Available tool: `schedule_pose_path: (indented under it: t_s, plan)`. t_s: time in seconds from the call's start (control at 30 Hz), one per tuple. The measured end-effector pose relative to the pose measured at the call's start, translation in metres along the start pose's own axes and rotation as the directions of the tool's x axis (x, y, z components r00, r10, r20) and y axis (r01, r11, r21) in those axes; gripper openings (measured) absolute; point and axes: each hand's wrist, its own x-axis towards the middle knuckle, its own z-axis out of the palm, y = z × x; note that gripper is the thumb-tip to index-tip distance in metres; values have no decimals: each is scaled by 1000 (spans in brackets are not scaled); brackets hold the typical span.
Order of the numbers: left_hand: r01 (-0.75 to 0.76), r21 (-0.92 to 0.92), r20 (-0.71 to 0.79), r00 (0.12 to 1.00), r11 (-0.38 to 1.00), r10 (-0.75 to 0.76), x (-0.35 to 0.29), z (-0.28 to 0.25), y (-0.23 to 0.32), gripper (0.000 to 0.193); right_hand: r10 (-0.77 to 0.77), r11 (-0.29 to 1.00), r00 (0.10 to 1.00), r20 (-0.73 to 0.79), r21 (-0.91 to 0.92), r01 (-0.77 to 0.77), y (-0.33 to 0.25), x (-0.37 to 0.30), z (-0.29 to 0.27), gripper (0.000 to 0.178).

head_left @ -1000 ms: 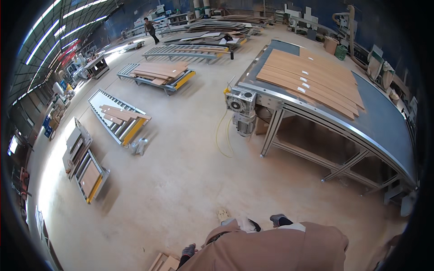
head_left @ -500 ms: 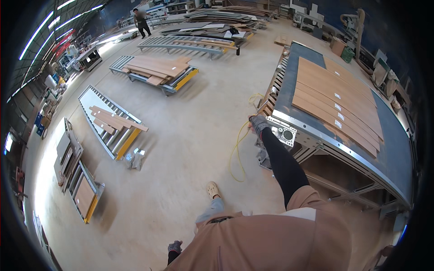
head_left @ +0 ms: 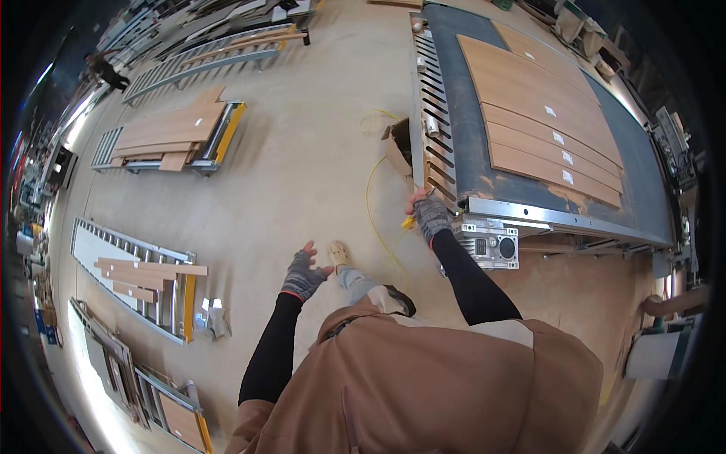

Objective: The person transfers wooden boards from a conveyor table onto a roller rack, handles a strip of labels, and unscrews and reattaches the lid on a water bottle.

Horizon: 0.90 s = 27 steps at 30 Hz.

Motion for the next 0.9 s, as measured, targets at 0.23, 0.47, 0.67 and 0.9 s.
schedule_pose_path:
  t_s: [0.23,0.47,0.67,0.9]
  plan:
    - [-163,-442,235,928,882,289,120,10,42,38,273,782,846,457,406,-472,-88,-24,114,51]
    - [178,-409,272,960,895,-66,220,-98,61,33,-147,207,980,-131,-973,-99,-33,36,34,72]
    - [202,-376,478,879,904,2,284,-106,49,26,-251,402,933,-258,-904,-142,12,53,-5,5]
    - [-208,-231,585,751,950,307,365,-190,85,38,-289,366,911,-295,-913,-180,-23,54,52,25]
